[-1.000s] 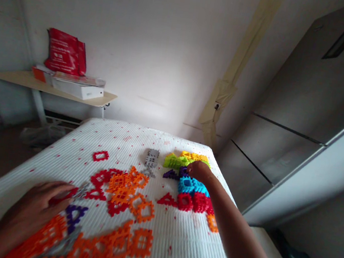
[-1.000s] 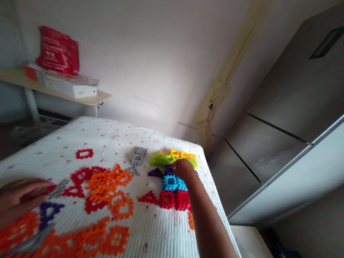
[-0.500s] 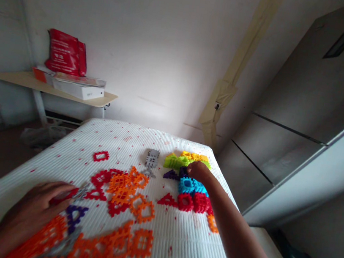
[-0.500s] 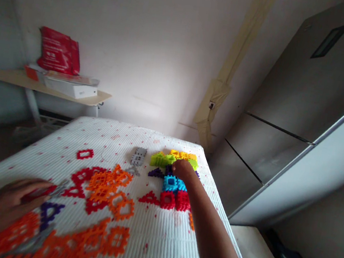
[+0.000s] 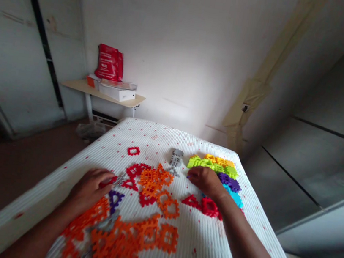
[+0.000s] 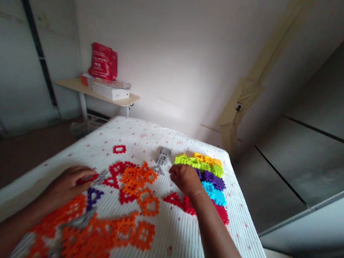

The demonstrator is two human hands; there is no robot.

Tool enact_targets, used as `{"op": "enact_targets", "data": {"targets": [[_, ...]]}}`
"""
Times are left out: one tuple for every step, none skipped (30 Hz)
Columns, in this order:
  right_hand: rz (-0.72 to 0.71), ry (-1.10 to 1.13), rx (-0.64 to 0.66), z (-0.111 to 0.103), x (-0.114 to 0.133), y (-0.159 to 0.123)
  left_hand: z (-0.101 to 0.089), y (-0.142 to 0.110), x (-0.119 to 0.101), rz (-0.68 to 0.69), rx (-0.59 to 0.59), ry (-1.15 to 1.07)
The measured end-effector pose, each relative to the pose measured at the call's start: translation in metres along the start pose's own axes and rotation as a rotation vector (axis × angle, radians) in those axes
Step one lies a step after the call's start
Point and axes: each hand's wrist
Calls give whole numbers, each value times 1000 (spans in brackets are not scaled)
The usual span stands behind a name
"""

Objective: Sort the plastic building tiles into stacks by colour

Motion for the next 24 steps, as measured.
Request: {"op": "enact_targets", "data": {"targets": [[-83,93,-41,5,18,2,1,-1,1,7,-2,-6],[-150,168,-73,10,37,4,2,-1,2,16,-2,-12],[-195,214,-76,15,57,7,2,-2,3,19,-3,-19],[-236,237,-62,21,76,10,3,-2,4,17,-7,-27],[-259,248,-48,26,95,14,3,-3,4,11,-14,-37],[-292,255,-31,31,113,18,3,-3,4,2,-22,-47],[-302,245,-31,35,130,23,3,-3,4,-7,-31,-55],[-283,217,-19,39,145,28,3,-3,4,-16,-38,-61],[-253,177,-1,42,158,33,2,-3,3,-22,-45,-67],[-219,135,18,45,170,38,2,-2,3,-24,-51,-70],[-182,102,37,48,180,43,2,-2,2,-25,-56,-71],[-156,83,60,51,189,48,2,-1,2,-23,-59,-71],[-139,75,73,54,195,53,1,0,1,-18,-59,-72],[-123,69,85,56,200,56,1,0,2,-13,-59,-73],[-116,67,95,58,203,60,1,1,2,-8,-56,-74],[-112,66,107,60,205,63,2,2,3,-5,-51,-77],[-111,66,124,61,207,65,2,2,4,-4,-47,-81],[-114,68,145,61,207,67,3,3,6,-4,-41,-84],[-112,73,168,62,207,69,4,4,8,-7,-34,-86],[-110,78,191,63,208,71,4,4,9,-11,-24,-88],[-104,79,206,63,208,72,5,4,11,-13,-18,-90],[-96,77,217,64,209,73,5,5,12,-15,-16,-90],[-89,76,222,65,210,73,6,5,12,-17,-17,-91],[-86,78,222,66,212,74,6,5,12,-21,-21,-92]]}}
Point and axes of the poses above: each hand's wrist, its own y-axis towards the middle knuckle, its own z-axis out of the palm, x = y × z, and after that the axes turned 6 degrees about -z, right-handed
